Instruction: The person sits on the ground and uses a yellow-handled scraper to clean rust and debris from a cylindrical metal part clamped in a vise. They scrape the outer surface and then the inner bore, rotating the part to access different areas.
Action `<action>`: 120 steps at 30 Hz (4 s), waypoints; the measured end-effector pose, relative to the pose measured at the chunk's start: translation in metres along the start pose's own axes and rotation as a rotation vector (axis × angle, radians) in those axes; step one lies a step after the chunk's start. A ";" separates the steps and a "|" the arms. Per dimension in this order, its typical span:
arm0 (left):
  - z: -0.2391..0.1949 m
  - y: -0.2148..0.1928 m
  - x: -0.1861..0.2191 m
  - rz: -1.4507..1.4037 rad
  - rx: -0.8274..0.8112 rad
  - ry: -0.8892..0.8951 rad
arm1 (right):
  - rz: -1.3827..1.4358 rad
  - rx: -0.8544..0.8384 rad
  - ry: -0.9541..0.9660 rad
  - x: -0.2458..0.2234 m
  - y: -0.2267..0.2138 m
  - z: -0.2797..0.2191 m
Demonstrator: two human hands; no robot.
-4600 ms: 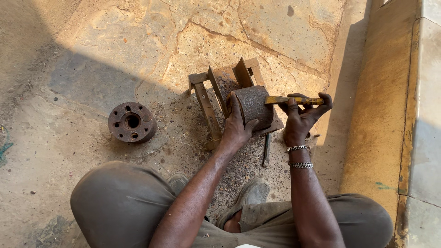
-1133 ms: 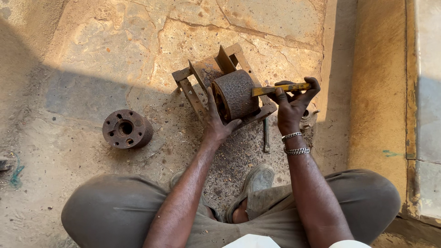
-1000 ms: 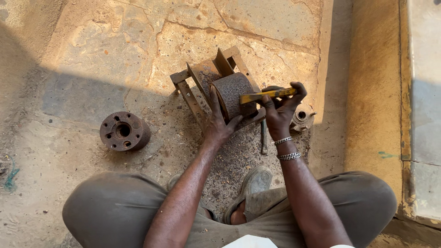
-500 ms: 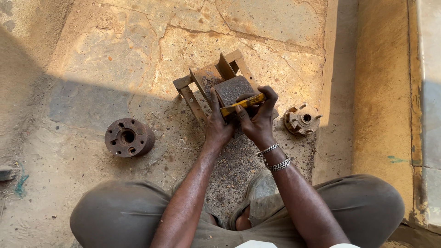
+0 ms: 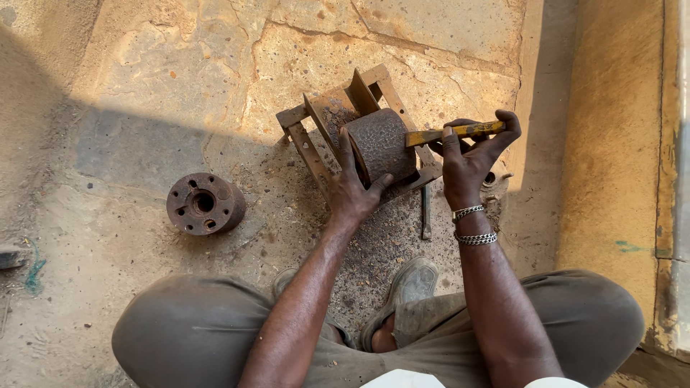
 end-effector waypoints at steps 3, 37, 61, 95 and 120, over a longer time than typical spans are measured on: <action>-0.005 -0.003 0.007 -0.169 0.073 0.050 | -0.173 -0.142 -0.179 -0.004 0.006 0.000; 0.023 -0.006 -0.002 -0.150 0.050 0.074 | -0.170 -0.162 -0.147 -0.002 -0.010 0.009; 0.013 -0.012 0.003 -0.169 -0.113 -0.059 | -0.393 -0.365 -0.542 -0.040 0.020 -0.016; 0.004 -0.007 0.011 -0.205 0.027 0.073 | -0.455 -0.418 -0.509 -0.048 0.048 0.005; 0.005 -0.015 0.011 -0.261 0.217 0.227 | -0.241 -0.367 -0.328 -0.011 0.009 -0.022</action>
Point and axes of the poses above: each hand's wrist, its own z-axis towards the middle knuckle, its own y-axis out of the palm, x = y × z, the point moved 3 cm from there along z, towards the middle knuckle, and after that the axes turned 15 degrees about z, right-handed, at the moved point
